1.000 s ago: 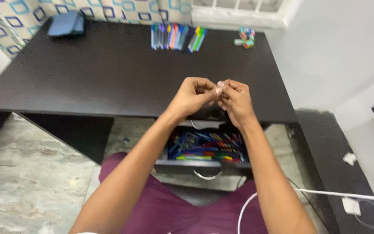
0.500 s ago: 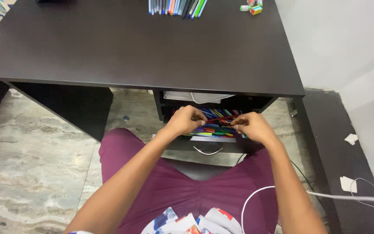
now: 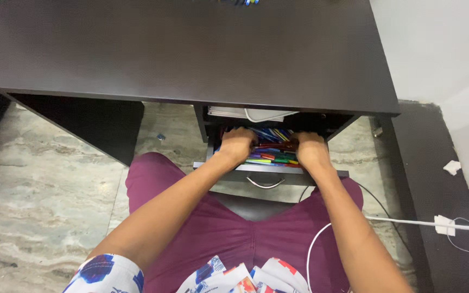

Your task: The person removes pens, markers, and small erasers from a drawer and arranges them in neat rows on the desk surface. The person repeatedly reaches into the drawer, selects items, and places them on the desk.

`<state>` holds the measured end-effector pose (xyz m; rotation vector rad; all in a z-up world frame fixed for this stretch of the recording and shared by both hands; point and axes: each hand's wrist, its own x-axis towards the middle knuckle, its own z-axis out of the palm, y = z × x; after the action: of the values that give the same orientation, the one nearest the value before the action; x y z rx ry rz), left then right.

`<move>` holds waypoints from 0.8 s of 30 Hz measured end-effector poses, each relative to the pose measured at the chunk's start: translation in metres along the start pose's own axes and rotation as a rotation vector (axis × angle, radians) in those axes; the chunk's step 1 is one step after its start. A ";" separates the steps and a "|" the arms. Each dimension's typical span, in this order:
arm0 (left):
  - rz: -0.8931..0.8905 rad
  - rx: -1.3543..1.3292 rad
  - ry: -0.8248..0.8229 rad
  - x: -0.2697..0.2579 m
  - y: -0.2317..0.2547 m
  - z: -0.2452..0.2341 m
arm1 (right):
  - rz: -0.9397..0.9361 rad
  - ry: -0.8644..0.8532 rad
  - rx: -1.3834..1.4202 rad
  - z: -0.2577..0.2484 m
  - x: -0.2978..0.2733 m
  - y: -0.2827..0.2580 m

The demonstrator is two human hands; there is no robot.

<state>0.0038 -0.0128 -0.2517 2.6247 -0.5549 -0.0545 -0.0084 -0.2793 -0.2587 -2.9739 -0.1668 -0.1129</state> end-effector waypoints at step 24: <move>0.193 -0.006 -0.056 0.008 -0.019 0.041 | -0.101 0.067 -0.056 -0.009 -0.013 -0.006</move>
<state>0.0131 -0.0183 -0.2961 2.5573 -0.8231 -0.0695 -0.0224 -0.2761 -0.2500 -3.0117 -0.3096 -0.2332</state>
